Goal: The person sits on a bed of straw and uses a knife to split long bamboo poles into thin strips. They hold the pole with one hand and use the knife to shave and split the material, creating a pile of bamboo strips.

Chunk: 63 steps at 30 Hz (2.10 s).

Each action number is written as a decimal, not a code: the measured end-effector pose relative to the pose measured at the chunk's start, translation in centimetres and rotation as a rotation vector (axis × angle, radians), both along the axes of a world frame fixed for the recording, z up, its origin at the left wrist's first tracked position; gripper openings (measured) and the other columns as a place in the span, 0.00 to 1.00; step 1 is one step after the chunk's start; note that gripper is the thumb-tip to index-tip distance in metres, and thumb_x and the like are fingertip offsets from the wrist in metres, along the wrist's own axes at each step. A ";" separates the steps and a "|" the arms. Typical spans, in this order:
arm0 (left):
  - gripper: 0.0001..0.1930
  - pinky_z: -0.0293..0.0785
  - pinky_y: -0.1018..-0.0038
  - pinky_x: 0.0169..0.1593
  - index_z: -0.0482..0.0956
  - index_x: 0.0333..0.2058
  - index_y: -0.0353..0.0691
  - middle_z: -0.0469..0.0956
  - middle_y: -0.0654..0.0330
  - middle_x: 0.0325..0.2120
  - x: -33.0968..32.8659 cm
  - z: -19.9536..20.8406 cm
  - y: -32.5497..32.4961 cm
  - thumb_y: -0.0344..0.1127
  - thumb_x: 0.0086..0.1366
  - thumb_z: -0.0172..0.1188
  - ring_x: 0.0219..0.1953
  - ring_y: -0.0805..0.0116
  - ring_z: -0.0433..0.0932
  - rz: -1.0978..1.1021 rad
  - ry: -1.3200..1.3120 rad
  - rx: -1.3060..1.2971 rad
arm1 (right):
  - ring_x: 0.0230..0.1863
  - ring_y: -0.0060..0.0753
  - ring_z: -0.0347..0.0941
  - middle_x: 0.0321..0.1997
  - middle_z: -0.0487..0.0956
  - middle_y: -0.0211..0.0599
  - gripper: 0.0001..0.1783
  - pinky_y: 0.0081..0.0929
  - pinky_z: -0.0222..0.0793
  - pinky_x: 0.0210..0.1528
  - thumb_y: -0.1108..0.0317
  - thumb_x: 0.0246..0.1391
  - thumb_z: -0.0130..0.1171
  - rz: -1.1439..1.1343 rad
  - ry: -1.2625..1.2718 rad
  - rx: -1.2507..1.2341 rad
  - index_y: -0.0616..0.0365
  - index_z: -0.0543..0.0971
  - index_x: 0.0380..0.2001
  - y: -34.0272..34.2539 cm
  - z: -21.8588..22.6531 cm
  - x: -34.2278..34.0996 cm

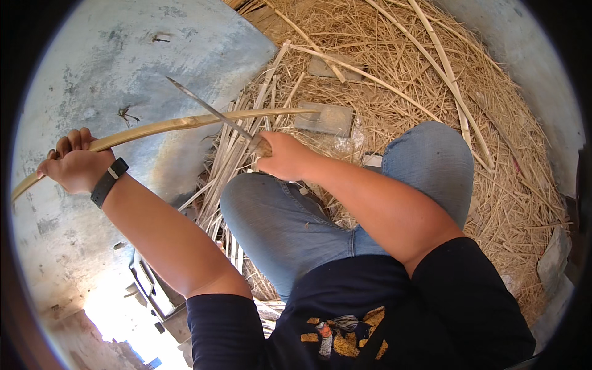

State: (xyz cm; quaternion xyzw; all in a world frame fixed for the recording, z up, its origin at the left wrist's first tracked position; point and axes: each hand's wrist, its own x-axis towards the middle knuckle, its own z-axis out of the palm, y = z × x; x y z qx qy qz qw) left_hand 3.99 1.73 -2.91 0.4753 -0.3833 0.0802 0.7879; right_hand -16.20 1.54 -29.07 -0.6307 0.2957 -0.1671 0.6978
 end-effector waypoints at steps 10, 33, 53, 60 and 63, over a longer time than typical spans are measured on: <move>0.24 0.52 0.75 0.22 0.57 0.30 0.44 0.55 0.65 0.18 -0.5 0.2 0.0 0.58 0.76 0.36 0.19 0.71 0.50 0.011 0.033 0.008 | 0.47 0.51 0.79 0.44 0.80 0.58 0.24 0.43 0.73 0.50 0.65 0.50 0.61 -0.182 0.170 0.042 0.71 0.75 0.46 -0.9 -4.1 0.2; 0.24 0.52 0.77 0.23 0.63 0.31 0.48 0.56 0.68 0.18 -1.2 0.4 0.3 0.64 0.70 0.48 0.19 0.73 0.53 -0.233 0.037 -0.024 | 0.17 0.26 0.71 0.22 0.74 0.37 0.14 0.28 0.67 0.17 0.67 0.51 0.60 -0.069 0.037 0.349 0.65 0.73 0.37 -2.9 -3.9 -1.0; 0.10 0.50 0.77 0.23 0.67 0.21 0.51 0.57 0.71 0.16 3.2 0.5 3.2 0.42 0.55 0.59 0.18 0.76 0.53 -0.753 0.133 -0.009 | 0.18 0.22 0.70 0.22 0.75 0.31 0.32 0.24 0.65 0.19 0.69 0.50 0.59 0.296 0.019 0.139 0.60 0.71 0.61 -4.6 5.6 -3.4; 0.09 0.50 0.77 0.23 0.67 0.21 0.51 0.57 0.71 0.16 2.4 0.0 3.0 0.42 0.55 0.58 0.17 0.76 0.52 -0.744 0.163 -0.036 | 0.18 0.22 0.68 0.21 0.74 0.30 0.28 0.24 0.66 0.20 0.68 0.49 0.60 0.163 0.140 0.031 0.59 0.73 0.57 -4.6 5.2 -3.6; 0.09 0.50 0.77 0.23 0.68 0.22 0.51 0.57 0.71 0.16 2.5 0.2 3.4 0.42 0.55 0.58 0.17 0.76 0.53 -0.739 0.118 -0.023 | 0.18 0.22 0.69 0.21 0.74 0.31 0.35 0.25 0.67 0.21 0.69 0.49 0.59 0.279 0.049 0.087 0.55 0.69 0.64 -4.4 5.8 -3.0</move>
